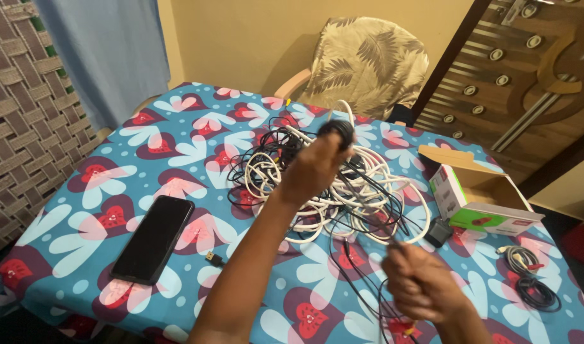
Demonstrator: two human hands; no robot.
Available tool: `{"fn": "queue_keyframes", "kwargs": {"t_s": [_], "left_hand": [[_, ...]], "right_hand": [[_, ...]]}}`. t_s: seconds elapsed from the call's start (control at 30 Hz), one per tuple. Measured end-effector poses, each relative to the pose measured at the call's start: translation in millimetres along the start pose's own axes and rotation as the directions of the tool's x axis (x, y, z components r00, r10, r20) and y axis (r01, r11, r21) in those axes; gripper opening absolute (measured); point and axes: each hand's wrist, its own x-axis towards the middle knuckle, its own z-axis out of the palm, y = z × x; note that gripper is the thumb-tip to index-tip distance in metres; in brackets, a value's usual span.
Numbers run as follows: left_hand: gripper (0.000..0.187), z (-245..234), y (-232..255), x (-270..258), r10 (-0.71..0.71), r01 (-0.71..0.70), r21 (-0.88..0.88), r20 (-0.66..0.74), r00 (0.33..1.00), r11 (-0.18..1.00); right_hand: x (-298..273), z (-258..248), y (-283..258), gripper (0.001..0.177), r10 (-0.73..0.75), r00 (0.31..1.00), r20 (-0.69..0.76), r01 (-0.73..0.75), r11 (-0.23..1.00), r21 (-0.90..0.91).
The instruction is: The person untangles a pile of mixed cables on a table, separates them by type, and coils each one neatly. They handle black and white power cords, USB cables, and audio cables, placing the coiled bundles aside as they finish each one.
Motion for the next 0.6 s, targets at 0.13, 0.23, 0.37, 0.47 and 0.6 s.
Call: {"fn": "queue_keyframes", "kwargs": {"t_s": [0.13, 0.23, 0.37, 0.47, 0.6], "left_hand": [[0.021, 37, -17, -25, 0.192, -0.188, -0.044, 0.157, 0.969, 0.981], [0.026, 46, 7, -29, 0.244, -0.198, -0.24, 0.181, 0.953, 0.951], [0.03, 42, 52, -14, 0.126, 0.0, -0.379, 0.308, 0.943, 0.925], [0.033, 33, 63, -6, -0.043, 0.3, -0.452, 0.495, 0.868, 0.84], [0.04, 38, 53, -3, -0.236, 0.652, -0.652, 0.614, 0.754, 0.388]], "right_hand": [[-12, 42, -27, 0.026, -0.305, 0.938, 0.168, 0.229, 0.904, 0.361], [1, 58, -71, 0.034, -0.489, 0.868, 0.088, 0.379, 0.766, 0.519], [19, 60, -125, 0.051, -0.623, 0.771, -0.134, 0.627, 0.703, 0.335], [39, 33, -132, 0.069, -0.718, 0.605, -0.343, 0.732, 0.672, -0.115], [56, -15, -103, 0.053, -0.789, 0.533, -0.305, 0.396, 0.551, -0.734]]}}
